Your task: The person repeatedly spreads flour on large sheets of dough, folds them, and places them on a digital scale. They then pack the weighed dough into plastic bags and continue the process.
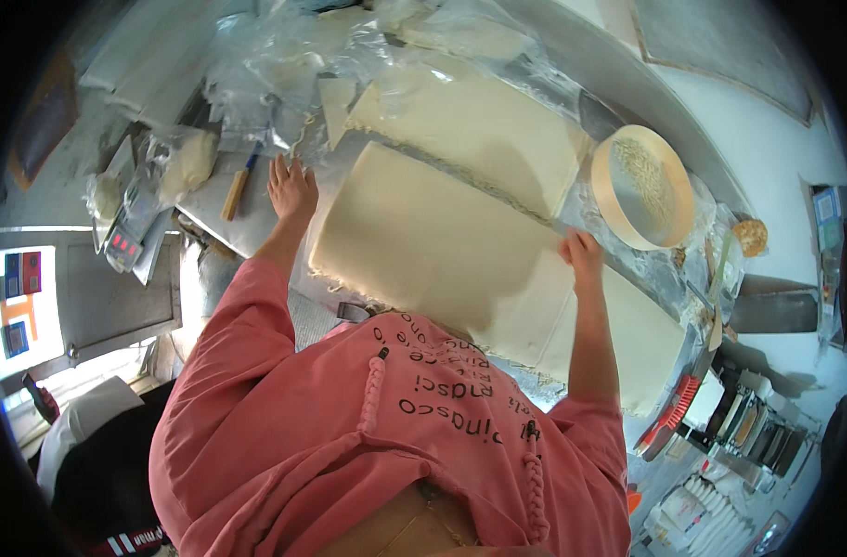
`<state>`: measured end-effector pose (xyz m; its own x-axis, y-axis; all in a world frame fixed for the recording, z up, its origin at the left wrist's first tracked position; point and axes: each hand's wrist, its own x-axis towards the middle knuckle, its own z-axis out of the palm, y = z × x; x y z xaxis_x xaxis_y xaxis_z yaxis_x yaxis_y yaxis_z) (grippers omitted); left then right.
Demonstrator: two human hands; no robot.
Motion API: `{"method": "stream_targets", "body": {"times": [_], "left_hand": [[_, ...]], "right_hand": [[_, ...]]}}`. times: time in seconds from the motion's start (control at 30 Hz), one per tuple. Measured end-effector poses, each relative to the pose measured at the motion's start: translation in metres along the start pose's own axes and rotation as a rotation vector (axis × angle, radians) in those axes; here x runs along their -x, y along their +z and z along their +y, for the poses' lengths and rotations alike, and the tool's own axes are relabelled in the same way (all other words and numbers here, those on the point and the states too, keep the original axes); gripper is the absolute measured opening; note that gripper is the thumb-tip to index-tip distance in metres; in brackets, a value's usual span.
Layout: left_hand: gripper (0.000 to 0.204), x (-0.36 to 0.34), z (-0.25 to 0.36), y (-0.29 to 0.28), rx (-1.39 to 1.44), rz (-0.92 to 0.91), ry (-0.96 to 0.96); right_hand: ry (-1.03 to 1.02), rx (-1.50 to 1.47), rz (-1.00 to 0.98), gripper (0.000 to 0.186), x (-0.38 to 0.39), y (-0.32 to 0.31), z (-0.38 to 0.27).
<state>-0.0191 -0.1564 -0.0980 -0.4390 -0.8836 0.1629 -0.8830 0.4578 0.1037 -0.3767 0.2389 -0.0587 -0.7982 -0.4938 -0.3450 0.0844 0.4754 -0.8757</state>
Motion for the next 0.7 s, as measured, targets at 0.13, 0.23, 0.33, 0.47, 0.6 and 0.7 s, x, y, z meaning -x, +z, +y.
{"method": "stream_targets", "body": {"times": [0.13,0.23,0.33,0.47,0.6,0.7], "left_hand": [[0.057,-0.011,0.087,0.002,0.136,0.082,0.312],[0.069,0.025,0.128,-0.015,0.09,-0.278,0.616],[0.068,0.02,0.126,-0.022,0.12,-0.305,0.62],[0.068,0.014,0.129,-0.021,0.108,-0.335,0.629],[0.069,0.008,0.143,-0.011,0.108,-0.342,0.681],[0.075,0.028,0.153,-0.025,0.206,-0.458,1.002]], "right_hand": [[-0.144,0.518,0.167,0.03,-0.081,0.036,-0.004],[-0.054,0.806,0.315,0.041,-0.111,0.063,-0.006],[0.201,0.782,0.362,0.038,-0.114,0.08,-0.031],[0.209,0.858,0.38,0.033,-0.115,0.078,-0.045],[0.098,1.053,0.364,0.029,-0.113,0.074,-0.034],[0.052,0.899,0.49,0.031,-0.12,0.094,-0.012]]}}
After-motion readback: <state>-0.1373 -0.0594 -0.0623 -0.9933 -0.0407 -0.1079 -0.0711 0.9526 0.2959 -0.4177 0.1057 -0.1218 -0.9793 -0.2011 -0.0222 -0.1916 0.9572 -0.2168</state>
